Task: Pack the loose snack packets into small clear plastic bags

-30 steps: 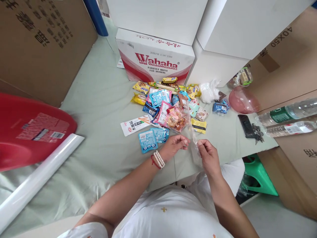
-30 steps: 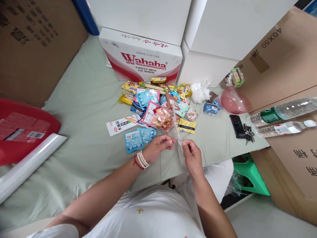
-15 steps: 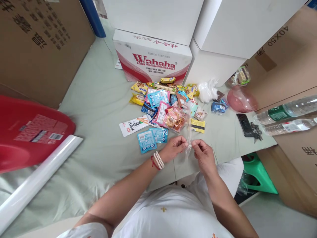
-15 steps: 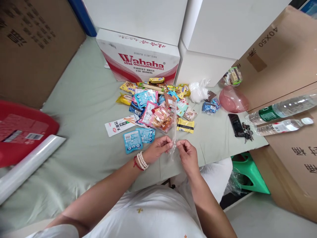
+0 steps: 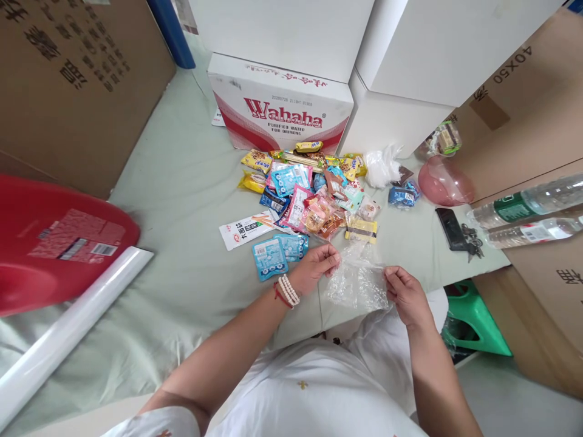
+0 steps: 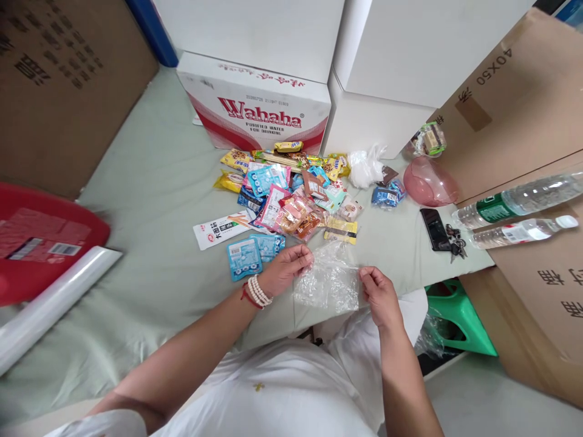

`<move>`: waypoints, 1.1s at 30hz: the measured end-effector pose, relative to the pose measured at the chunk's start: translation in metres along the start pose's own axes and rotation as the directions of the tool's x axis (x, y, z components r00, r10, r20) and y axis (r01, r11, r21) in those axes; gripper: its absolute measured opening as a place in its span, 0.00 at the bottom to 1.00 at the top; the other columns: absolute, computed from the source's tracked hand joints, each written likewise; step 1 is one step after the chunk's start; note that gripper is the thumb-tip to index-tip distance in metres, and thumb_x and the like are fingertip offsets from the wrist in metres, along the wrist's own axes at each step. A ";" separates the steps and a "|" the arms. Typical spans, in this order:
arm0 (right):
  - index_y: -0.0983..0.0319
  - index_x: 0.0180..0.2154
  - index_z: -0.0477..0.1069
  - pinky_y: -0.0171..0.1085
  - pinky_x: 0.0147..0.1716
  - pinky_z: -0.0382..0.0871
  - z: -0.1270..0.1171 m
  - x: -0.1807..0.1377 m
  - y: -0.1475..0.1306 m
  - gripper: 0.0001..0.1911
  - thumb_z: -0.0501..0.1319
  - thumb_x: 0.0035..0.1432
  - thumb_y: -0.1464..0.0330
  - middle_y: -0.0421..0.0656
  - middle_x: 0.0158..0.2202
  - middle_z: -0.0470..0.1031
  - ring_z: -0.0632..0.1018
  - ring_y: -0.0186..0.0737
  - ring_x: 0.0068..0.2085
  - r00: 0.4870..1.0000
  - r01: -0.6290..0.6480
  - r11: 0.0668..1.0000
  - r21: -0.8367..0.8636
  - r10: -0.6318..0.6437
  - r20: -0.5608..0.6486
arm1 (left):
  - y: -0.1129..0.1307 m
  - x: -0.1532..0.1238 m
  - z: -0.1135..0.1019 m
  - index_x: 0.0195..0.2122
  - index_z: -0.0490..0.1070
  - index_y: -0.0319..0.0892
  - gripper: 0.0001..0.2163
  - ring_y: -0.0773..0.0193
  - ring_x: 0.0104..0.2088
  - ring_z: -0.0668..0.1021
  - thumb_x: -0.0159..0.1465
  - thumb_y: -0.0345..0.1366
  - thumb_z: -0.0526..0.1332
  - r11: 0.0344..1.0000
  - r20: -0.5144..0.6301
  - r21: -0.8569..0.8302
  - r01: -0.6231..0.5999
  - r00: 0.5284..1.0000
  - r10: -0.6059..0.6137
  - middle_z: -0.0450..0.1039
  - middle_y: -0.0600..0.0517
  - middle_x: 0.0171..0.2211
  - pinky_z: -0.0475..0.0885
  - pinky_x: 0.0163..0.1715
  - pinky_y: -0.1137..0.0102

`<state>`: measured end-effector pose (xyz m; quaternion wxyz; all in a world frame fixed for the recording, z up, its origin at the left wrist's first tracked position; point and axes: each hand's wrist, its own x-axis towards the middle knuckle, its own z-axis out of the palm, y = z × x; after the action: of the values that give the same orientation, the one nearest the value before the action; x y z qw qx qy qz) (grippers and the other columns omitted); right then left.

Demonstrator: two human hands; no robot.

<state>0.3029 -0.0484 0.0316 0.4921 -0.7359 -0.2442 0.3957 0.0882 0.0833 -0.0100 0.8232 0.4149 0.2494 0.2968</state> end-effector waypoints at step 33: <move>0.60 0.49 0.71 0.43 0.40 0.73 0.089 -0.033 0.029 0.08 0.58 0.70 0.69 0.47 0.41 0.75 0.75 0.46 0.43 0.521 0.807 0.314 -0.501 -0.777 0.352 | 0.026 -0.021 0.011 0.34 0.70 0.43 0.22 0.63 0.33 0.77 0.60 0.59 0.67 0.939 -0.276 0.307 0.153 0.959 -0.065 0.74 0.53 0.33 0.70 0.29 0.70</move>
<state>0.2104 -0.0374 -0.0014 0.3491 -0.6267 -0.6964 0.0180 0.0732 0.0755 0.0211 0.7183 0.4876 0.4243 0.2573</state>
